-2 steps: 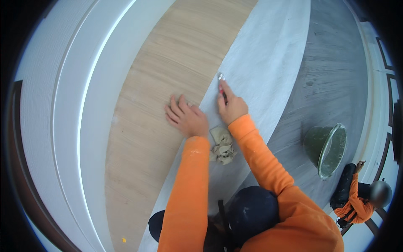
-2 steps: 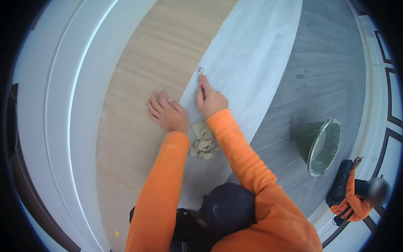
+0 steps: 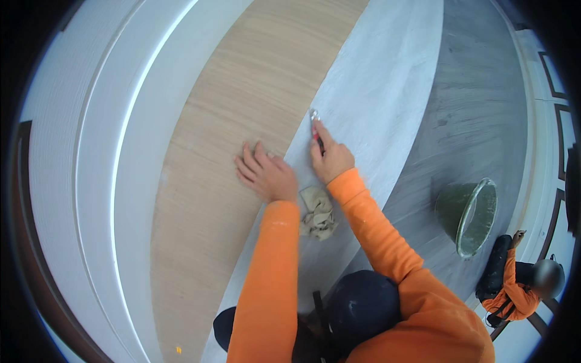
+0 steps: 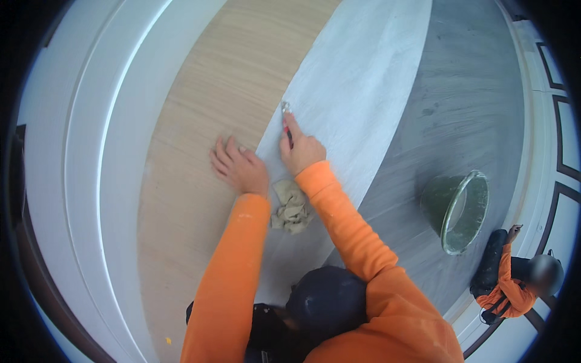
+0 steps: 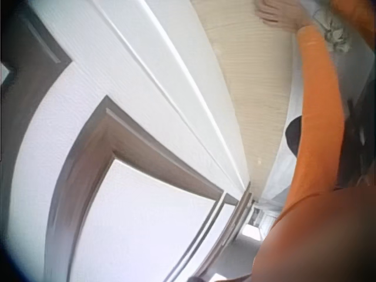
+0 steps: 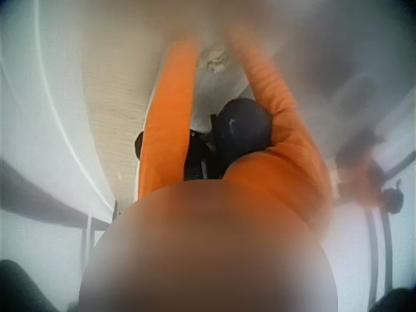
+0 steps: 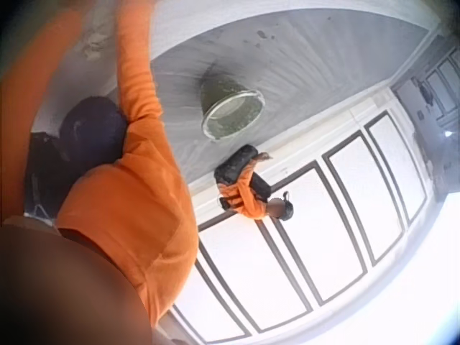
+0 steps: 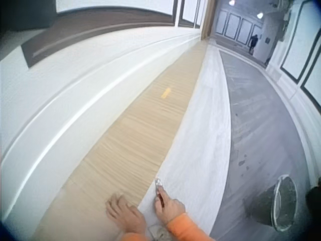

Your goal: The person kneels on the floor and uses a cloth to wipe the seam between a light wood-patterned flooring section and a gray flooring section. They then use a utility knife to trim the edge of the gray flooring along the seam, repeating the wiping and trimming actions along the curved boundary.

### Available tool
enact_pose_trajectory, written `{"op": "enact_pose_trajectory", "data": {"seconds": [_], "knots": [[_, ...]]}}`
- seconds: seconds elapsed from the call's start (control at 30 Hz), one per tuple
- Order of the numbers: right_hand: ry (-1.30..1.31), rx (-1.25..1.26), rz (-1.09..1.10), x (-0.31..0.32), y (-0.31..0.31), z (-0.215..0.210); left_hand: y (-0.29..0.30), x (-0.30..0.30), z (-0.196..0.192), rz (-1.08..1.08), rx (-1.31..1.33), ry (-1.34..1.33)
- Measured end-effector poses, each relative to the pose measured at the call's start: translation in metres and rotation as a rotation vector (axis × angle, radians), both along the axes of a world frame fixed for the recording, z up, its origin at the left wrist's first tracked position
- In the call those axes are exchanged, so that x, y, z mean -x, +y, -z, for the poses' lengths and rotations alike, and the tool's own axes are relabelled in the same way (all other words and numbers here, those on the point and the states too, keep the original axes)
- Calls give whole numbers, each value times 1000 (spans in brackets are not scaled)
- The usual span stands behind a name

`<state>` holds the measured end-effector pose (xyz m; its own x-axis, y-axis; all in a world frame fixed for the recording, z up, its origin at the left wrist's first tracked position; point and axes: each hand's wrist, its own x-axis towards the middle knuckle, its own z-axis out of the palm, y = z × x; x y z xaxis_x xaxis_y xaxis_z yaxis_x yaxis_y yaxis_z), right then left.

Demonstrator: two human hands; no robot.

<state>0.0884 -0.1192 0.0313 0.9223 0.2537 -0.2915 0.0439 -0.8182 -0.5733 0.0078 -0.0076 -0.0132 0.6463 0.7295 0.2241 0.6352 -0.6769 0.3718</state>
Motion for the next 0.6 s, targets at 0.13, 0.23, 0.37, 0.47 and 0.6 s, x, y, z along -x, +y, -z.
{"op": "enact_pose_trajectory", "data": {"seconds": [0.13,0.23,0.37,0.47,0.6], "knots": [[-110,-14,52,-38,-5,5,2,3,1,8,-2,-5],[-207,3,118,-103,-9,6,1,4,2,16,4,19],[-245,75,87,-174,-13,6,0,5,1,12,-1,45],[-247,72,45,-174,-14,8,0,4,-1,9,10,26],[-171,108,26,-145,-12,10,0,3,-2,8,5,45]]}}
